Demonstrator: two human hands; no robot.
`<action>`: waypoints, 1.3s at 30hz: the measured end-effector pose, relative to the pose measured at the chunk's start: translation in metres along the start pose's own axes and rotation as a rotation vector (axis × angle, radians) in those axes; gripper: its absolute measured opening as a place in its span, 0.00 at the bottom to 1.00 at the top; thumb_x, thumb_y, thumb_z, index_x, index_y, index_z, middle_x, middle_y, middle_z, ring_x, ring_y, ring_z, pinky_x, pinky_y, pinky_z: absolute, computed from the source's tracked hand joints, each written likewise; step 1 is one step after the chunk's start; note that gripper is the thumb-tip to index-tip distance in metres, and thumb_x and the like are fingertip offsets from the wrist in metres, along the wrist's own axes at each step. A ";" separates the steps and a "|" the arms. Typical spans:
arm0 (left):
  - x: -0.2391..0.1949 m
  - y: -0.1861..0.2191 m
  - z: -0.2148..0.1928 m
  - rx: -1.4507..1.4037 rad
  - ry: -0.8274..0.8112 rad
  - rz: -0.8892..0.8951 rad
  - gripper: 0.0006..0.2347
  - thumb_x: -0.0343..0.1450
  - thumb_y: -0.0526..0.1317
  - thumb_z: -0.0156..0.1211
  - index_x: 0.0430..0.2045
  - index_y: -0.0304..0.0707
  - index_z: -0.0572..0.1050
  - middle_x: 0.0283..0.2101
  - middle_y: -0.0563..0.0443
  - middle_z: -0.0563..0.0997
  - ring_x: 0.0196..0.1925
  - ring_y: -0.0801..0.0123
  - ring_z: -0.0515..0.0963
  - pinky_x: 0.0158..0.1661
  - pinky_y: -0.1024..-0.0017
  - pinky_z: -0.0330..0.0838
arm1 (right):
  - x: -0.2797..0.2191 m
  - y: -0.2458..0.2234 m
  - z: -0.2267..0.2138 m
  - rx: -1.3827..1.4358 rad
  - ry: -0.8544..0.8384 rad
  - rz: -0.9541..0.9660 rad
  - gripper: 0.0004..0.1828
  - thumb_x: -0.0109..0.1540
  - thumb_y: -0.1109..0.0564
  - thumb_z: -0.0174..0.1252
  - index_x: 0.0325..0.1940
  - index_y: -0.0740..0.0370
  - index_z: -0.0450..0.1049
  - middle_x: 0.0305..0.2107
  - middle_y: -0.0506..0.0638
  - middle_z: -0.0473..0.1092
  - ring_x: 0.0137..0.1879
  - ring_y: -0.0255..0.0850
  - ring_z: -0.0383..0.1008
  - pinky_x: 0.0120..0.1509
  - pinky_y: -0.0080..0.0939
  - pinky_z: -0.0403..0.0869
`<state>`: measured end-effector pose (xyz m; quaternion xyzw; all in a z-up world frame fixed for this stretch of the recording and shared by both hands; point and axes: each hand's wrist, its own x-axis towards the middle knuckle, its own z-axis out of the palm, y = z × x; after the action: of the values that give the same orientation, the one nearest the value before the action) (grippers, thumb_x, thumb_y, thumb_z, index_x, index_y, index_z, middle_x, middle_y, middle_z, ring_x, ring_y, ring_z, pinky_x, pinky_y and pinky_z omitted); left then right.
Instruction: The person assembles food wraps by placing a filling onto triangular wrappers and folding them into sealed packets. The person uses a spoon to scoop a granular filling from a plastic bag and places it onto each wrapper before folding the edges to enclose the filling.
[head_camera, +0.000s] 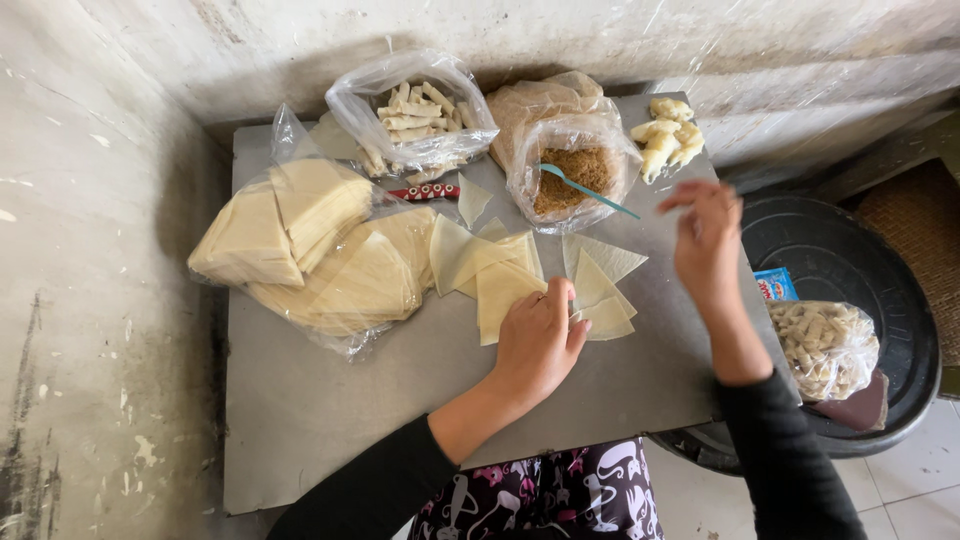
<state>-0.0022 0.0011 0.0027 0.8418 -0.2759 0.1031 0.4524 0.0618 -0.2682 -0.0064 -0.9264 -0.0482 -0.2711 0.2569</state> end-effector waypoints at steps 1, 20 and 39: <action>0.001 0.000 0.000 -0.007 0.006 0.003 0.17 0.67 0.33 0.67 0.42 0.34 0.64 0.27 0.46 0.76 0.34 0.53 0.77 0.39 0.57 0.68 | -0.014 -0.016 -0.001 0.156 -0.046 -0.011 0.13 0.62 0.75 0.47 0.42 0.62 0.71 0.53 0.50 0.73 0.67 0.48 0.69 0.70 0.48 0.66; -0.001 -0.005 0.003 0.041 0.013 0.035 0.18 0.65 0.32 0.66 0.44 0.33 0.64 0.31 0.45 0.78 0.37 0.52 0.79 0.40 0.56 0.68 | -0.033 -0.058 -0.019 -0.645 -0.295 -0.555 0.32 0.57 0.67 0.58 0.61 0.39 0.78 0.74 0.44 0.51 0.79 0.55 0.48 0.78 0.62 0.58; -0.001 -0.004 0.002 0.058 -0.005 0.033 0.17 0.65 0.32 0.65 0.43 0.33 0.65 0.30 0.44 0.77 0.36 0.53 0.79 0.40 0.56 0.69 | -0.011 -0.050 -0.008 -0.539 -0.395 -0.497 0.42 0.60 0.68 0.54 0.70 0.23 0.66 0.77 0.46 0.49 0.79 0.63 0.47 0.77 0.67 0.55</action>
<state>-0.0005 0.0016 -0.0016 0.8502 -0.2877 0.1166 0.4253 0.0370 -0.2283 0.0166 -0.9549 -0.2462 -0.1447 -0.0820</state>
